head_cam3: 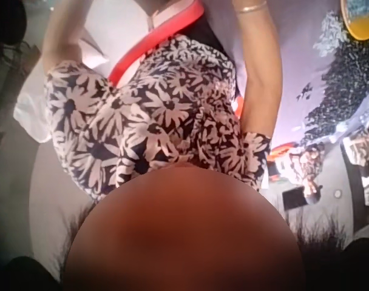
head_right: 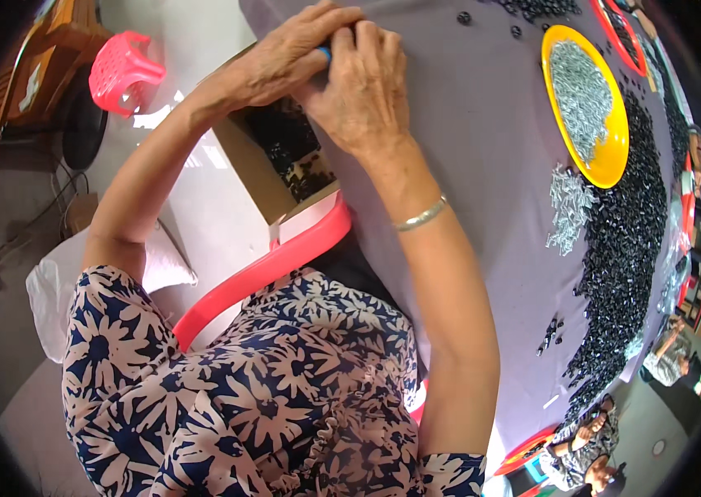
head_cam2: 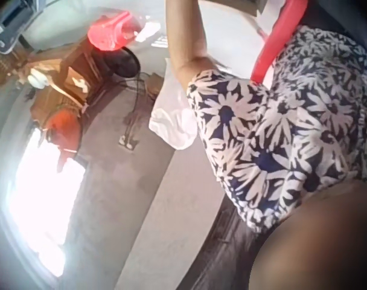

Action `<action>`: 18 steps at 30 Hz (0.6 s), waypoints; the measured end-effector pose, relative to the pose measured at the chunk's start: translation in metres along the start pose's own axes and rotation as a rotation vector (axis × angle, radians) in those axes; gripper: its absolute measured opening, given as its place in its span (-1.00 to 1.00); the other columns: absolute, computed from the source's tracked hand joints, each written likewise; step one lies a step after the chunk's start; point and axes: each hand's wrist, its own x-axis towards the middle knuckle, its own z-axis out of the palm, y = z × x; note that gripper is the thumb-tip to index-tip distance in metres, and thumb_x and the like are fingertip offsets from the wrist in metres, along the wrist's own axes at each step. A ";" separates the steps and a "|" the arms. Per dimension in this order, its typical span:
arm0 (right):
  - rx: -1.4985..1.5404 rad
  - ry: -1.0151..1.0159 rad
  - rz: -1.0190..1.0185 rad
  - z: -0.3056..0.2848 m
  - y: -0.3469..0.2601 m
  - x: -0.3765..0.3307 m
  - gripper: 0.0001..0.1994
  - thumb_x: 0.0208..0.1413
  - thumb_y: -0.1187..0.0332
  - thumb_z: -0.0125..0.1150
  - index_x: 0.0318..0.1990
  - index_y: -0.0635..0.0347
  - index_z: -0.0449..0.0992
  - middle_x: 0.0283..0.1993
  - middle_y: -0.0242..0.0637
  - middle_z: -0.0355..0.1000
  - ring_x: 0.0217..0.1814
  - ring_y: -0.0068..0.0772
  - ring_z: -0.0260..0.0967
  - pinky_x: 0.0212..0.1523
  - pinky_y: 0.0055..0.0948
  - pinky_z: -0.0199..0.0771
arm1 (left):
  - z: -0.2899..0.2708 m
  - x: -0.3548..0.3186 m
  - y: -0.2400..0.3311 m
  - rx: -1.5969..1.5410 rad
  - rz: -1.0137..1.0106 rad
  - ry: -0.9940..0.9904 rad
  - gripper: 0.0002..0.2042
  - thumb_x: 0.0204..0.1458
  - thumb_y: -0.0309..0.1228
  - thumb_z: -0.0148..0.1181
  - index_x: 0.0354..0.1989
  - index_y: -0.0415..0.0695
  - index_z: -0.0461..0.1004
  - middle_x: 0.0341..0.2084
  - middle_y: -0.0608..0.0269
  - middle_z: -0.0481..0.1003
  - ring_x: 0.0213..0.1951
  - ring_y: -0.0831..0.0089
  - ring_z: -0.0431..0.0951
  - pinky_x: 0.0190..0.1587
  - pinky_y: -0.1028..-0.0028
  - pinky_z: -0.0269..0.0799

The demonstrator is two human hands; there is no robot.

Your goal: Sorting small black plastic components and separating them on a table.

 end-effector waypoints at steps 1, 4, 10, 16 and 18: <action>0.017 -0.007 -0.009 0.009 -0.012 0.002 -0.38 -0.19 0.18 0.46 0.02 0.30 0.38 -0.06 -0.09 0.31 -0.04 0.03 0.23 0.01 -0.10 0.29 | -0.012 -0.016 0.000 -0.047 -0.098 -0.081 -0.46 0.06 -0.41 -0.02 0.27 -0.19 0.16 0.20 -0.10 0.22 0.26 0.03 0.16 0.35 0.19 0.03; 0.182 0.013 -0.067 0.027 -0.042 0.005 -0.45 -0.18 0.26 0.42 -0.01 0.29 0.39 -0.07 -0.08 0.32 -0.03 0.04 0.26 0.02 -0.10 0.34 | -0.032 -0.050 0.018 -0.073 -0.208 0.058 -0.49 0.05 -0.46 -0.07 0.24 -0.25 0.19 0.08 -0.12 0.28 0.19 -0.02 0.26 0.26 0.18 0.16; 0.558 0.045 -0.063 0.019 -0.058 0.014 -0.57 -0.12 0.36 0.25 -0.03 0.31 0.43 -0.10 -0.01 0.40 -0.02 0.08 0.35 0.07 -0.17 0.40 | -0.045 -0.091 -0.003 -0.421 -0.021 0.417 -0.46 0.02 -0.38 0.01 0.23 -0.25 0.23 0.03 -0.02 0.32 0.11 0.14 0.36 0.20 0.29 0.23; 0.968 0.400 0.002 -0.165 -0.008 0.010 -0.63 0.07 0.28 0.12 -0.07 0.40 0.48 -0.09 -0.07 0.45 -0.23 -0.18 0.47 -0.05 -0.33 0.43 | -0.090 -0.052 0.124 -0.068 0.011 0.693 -0.57 0.18 -0.33 -0.02 0.22 -0.19 0.25 0.16 -0.08 0.28 0.15 0.04 0.37 0.22 0.19 0.28; 0.790 0.483 0.044 -0.249 -0.138 -0.057 -0.51 0.11 0.10 0.07 -0.01 0.41 0.45 -0.13 -0.11 0.39 -0.09 -0.25 0.40 0.01 -0.30 0.35 | -0.104 -0.054 0.104 -0.276 0.400 0.844 -0.19 0.02 0.28 0.02 0.26 -0.15 0.23 0.18 -0.10 0.28 0.17 0.00 0.36 0.23 -0.18 0.17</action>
